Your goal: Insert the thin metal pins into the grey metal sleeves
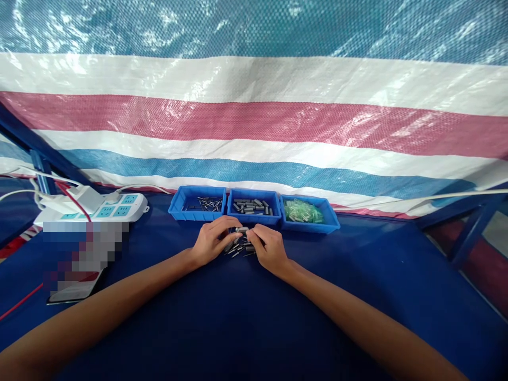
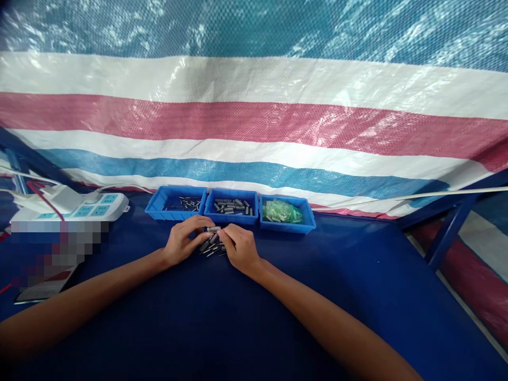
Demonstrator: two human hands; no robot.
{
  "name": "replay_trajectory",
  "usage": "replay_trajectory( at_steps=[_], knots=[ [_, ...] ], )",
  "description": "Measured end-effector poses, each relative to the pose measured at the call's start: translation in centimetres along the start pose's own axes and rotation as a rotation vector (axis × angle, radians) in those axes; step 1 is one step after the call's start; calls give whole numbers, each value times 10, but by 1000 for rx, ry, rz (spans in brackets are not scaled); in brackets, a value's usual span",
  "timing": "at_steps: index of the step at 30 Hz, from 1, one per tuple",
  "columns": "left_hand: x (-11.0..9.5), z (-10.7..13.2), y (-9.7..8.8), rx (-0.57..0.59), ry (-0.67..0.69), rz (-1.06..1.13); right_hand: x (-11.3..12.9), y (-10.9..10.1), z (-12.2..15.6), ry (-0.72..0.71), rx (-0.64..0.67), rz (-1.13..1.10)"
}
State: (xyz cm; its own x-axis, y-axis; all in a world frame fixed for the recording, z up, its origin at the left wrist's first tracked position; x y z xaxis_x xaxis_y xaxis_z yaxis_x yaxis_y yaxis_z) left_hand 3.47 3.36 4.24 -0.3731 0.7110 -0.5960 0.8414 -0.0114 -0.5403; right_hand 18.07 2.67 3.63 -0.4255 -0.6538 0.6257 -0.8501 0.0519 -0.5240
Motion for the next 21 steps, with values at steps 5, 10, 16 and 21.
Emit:
replay_trajectory(
  at_steps=[5,10,16,21],
  knots=[
    [10,5,-1,-69,-152,119,0,-5,-2,43,-30,-16],
    [12,7,-2,-96,-87,-21,1,-7,-2,53,-47,-28],
    [20,9,2,-55,-151,70,2,0,0,-2,1,-11],
    [19,12,9,31,-83,23,1,9,3,-57,91,21]
  ],
)
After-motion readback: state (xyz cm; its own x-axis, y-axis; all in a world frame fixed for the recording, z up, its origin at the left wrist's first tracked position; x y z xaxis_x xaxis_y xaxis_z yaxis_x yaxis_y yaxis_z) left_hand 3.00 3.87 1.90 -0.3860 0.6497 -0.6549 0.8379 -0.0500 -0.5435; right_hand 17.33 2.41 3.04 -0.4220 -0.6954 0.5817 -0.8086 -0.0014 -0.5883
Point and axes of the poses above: each hand's wrist, its own z-axis away from the middle knuckle, its own y-axis out of the palm, x = y × z, the point moved 6 cm from there along -z, towards the middle knuckle, and after that the axes turned 1 degree about z, right-handed, at the moved point
